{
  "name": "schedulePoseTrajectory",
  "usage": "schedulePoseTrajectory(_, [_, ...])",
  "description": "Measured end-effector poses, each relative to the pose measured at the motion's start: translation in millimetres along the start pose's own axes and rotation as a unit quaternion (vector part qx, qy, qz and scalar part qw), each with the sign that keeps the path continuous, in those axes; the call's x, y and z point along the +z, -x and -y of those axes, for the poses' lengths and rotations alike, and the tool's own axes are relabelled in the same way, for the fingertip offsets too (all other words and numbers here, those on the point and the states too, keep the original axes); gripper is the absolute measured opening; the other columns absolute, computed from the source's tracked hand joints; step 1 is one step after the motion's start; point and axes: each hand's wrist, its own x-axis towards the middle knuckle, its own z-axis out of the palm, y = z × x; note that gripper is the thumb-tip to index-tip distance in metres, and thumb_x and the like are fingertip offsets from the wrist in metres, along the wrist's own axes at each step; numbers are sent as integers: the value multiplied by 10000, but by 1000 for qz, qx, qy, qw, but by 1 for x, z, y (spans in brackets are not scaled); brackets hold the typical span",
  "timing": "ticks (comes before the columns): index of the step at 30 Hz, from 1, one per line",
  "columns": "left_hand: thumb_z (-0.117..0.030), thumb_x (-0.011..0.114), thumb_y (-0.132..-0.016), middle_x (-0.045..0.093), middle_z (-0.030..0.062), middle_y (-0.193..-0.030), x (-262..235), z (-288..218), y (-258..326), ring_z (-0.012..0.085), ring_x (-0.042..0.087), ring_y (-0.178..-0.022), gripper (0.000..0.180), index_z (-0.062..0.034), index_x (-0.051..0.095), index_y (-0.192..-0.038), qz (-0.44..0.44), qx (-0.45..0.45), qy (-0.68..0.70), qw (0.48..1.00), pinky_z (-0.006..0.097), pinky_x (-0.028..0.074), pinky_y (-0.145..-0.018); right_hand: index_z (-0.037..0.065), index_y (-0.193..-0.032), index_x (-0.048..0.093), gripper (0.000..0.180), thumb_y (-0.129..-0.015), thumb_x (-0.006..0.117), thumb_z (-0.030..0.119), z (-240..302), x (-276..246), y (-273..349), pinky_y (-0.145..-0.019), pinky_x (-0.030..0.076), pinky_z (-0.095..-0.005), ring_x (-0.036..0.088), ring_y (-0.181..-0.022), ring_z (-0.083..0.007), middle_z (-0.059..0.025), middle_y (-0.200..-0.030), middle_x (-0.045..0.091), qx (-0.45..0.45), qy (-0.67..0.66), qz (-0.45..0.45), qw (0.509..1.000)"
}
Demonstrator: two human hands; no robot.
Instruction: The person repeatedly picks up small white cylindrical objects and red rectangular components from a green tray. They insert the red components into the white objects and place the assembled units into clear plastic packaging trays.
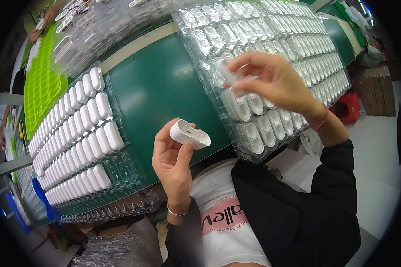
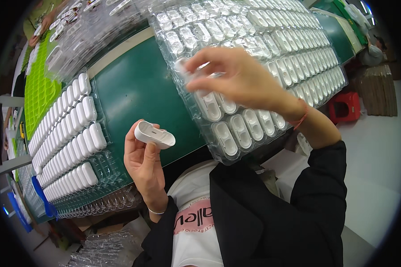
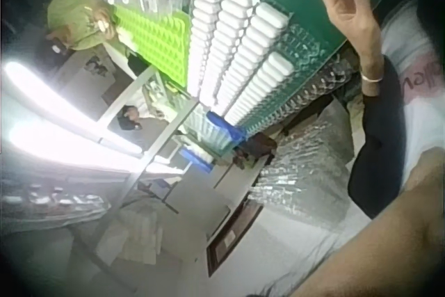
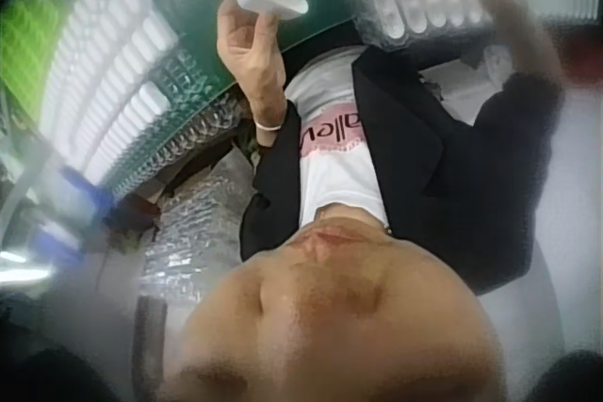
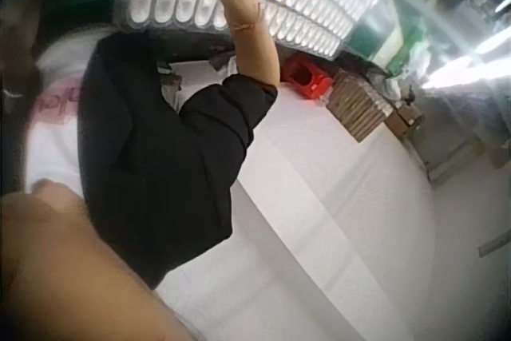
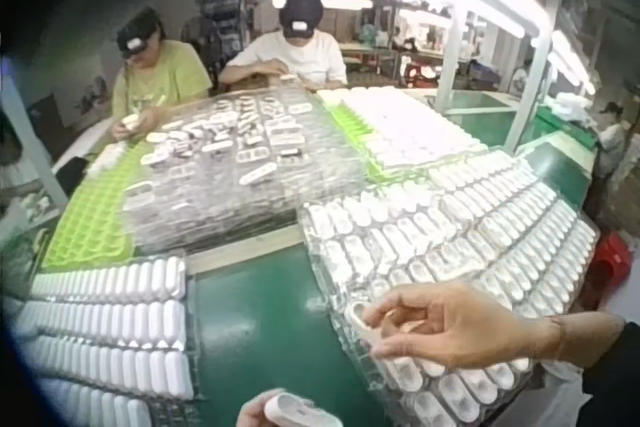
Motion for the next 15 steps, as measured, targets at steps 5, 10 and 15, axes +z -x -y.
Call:
schedulePoseTrajectory(5, [-64, 627, -915, 554, 246, -1275, 7, -5, 2, 245, 612, -1088, 493, 55, 402, -1337, -42, 65, -29, 997, 355, 516, -928, 5, -1168, 635, 369, -811, 682, -73, 0, 42, -3, -870, 574, -301, 627, -1056, -202, -149, -1185, 603, -75, -13, 57, 995])
schedulePoseTrajectory(10, [-59, 643, -902, 538, 284, -1287, 8, -3, 2, 250, 608, -1109, 440, 45, 432, -1274, -38, 107, -65, 991, 363, 511, -949, 8, -1093, 653, 308, -792, 717, 2, -8, 55, -5, -741, 577, -301, 677, -849, -196, -134, -1066, 674, -146, 51, 43, 987])
schedulePoseTrajectory(15, [-53, 653, -894, 553, 286, -1265, 9, 5, 0, 243, 597, -1131, 431, 41, 440, -1257, -34, 122, -80, 989, 361, 506, -959, 20, -1066, 670, 295, -778, 734, 10, -13, 55, -5, -666, 544, -277, 663, -802, -171, -110, -994, 691, -136, 46, 53, 988])
